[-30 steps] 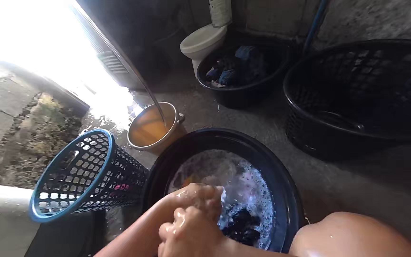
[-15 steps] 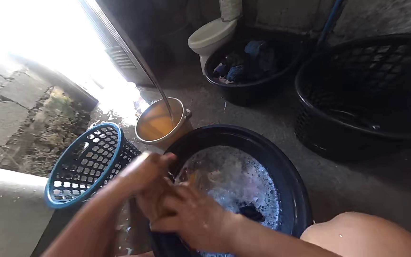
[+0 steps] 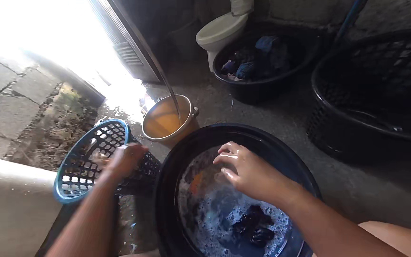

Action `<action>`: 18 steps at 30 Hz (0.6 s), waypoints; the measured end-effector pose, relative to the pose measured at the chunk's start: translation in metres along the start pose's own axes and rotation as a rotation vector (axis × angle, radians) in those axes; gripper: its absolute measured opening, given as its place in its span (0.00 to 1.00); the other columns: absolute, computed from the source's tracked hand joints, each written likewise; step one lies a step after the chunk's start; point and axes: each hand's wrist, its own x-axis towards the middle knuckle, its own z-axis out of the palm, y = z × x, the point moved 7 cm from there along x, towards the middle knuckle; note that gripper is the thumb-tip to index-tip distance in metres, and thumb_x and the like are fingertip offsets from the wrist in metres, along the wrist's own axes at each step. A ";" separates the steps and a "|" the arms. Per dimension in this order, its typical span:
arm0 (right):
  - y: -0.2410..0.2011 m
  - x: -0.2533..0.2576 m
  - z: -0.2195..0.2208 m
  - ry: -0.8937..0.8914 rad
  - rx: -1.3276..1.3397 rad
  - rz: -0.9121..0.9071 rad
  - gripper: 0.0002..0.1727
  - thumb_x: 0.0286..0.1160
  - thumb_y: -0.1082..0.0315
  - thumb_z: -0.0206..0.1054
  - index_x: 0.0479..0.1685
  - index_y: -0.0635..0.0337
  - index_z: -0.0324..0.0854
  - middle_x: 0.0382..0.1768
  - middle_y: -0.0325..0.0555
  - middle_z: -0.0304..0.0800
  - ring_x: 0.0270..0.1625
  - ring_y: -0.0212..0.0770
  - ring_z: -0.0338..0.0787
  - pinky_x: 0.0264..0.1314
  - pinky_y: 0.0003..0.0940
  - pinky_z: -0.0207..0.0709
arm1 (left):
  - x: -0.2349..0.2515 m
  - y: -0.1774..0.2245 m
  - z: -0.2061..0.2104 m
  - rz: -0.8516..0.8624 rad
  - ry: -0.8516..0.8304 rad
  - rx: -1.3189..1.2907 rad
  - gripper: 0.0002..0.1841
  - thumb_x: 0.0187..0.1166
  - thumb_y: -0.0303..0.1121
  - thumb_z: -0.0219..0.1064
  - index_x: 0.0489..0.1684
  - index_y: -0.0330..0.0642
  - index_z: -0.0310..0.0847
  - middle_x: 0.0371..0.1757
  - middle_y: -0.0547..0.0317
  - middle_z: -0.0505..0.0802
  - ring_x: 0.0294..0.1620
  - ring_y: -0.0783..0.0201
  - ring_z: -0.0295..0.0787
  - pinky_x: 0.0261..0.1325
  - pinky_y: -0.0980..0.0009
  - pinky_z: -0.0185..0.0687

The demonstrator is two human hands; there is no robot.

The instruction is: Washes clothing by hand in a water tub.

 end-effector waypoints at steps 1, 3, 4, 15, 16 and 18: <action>0.003 0.001 0.000 -0.006 -0.006 0.016 0.13 0.78 0.67 0.69 0.59 0.50 0.91 0.68 0.45 0.83 0.68 0.49 0.83 0.70 0.49 0.79 | 0.006 0.007 0.048 -0.038 -0.147 -0.035 0.17 0.91 0.41 0.58 0.59 0.40 0.89 0.55 0.43 0.93 0.58 0.44 0.90 0.65 0.38 0.80; 0.009 0.001 0.002 -0.030 -0.014 0.061 0.14 0.79 0.66 0.68 0.60 0.49 0.91 0.69 0.45 0.82 0.69 0.47 0.83 0.70 0.46 0.79 | 0.008 0.015 0.146 -0.127 -0.424 -0.045 0.21 0.89 0.45 0.59 0.61 0.37 0.86 0.57 0.38 0.92 0.61 0.41 0.89 0.68 0.38 0.79; 0.012 0.001 0.003 -0.045 -0.014 0.080 0.14 0.80 0.65 0.68 0.60 0.48 0.90 0.70 0.44 0.82 0.70 0.46 0.83 0.71 0.45 0.80 | 0.005 0.017 0.187 -0.185 -0.495 -0.052 0.22 0.88 0.45 0.60 0.68 0.37 0.83 0.62 0.36 0.90 0.66 0.40 0.86 0.72 0.38 0.76; 0.024 0.007 0.013 -0.284 0.010 0.260 0.18 0.86 0.61 0.61 0.70 0.44 0.85 0.84 0.46 0.67 0.78 0.47 0.77 0.79 0.47 0.73 | -0.096 0.106 0.373 -0.087 -0.576 -0.203 0.21 0.87 0.33 0.58 0.77 0.44 0.78 0.76 0.42 0.84 0.75 0.42 0.81 0.77 0.43 0.75; 0.024 0.007 0.015 -0.307 0.008 0.270 0.18 0.87 0.61 0.60 0.71 0.44 0.84 0.85 0.46 0.66 0.79 0.47 0.77 0.79 0.47 0.73 | -0.098 0.092 0.374 -0.152 -0.565 -0.179 0.21 0.88 0.40 0.57 0.77 0.46 0.77 0.74 0.41 0.85 0.74 0.41 0.83 0.75 0.40 0.77; 0.023 0.005 0.017 -0.347 0.000 0.280 0.19 0.87 0.61 0.59 0.73 0.44 0.83 0.86 0.46 0.64 0.80 0.48 0.76 0.80 0.48 0.72 | -0.102 0.061 0.368 -0.451 -0.432 -0.238 0.27 0.86 0.43 0.63 0.79 0.35 0.74 0.78 0.33 0.79 0.80 0.38 0.76 0.81 0.43 0.69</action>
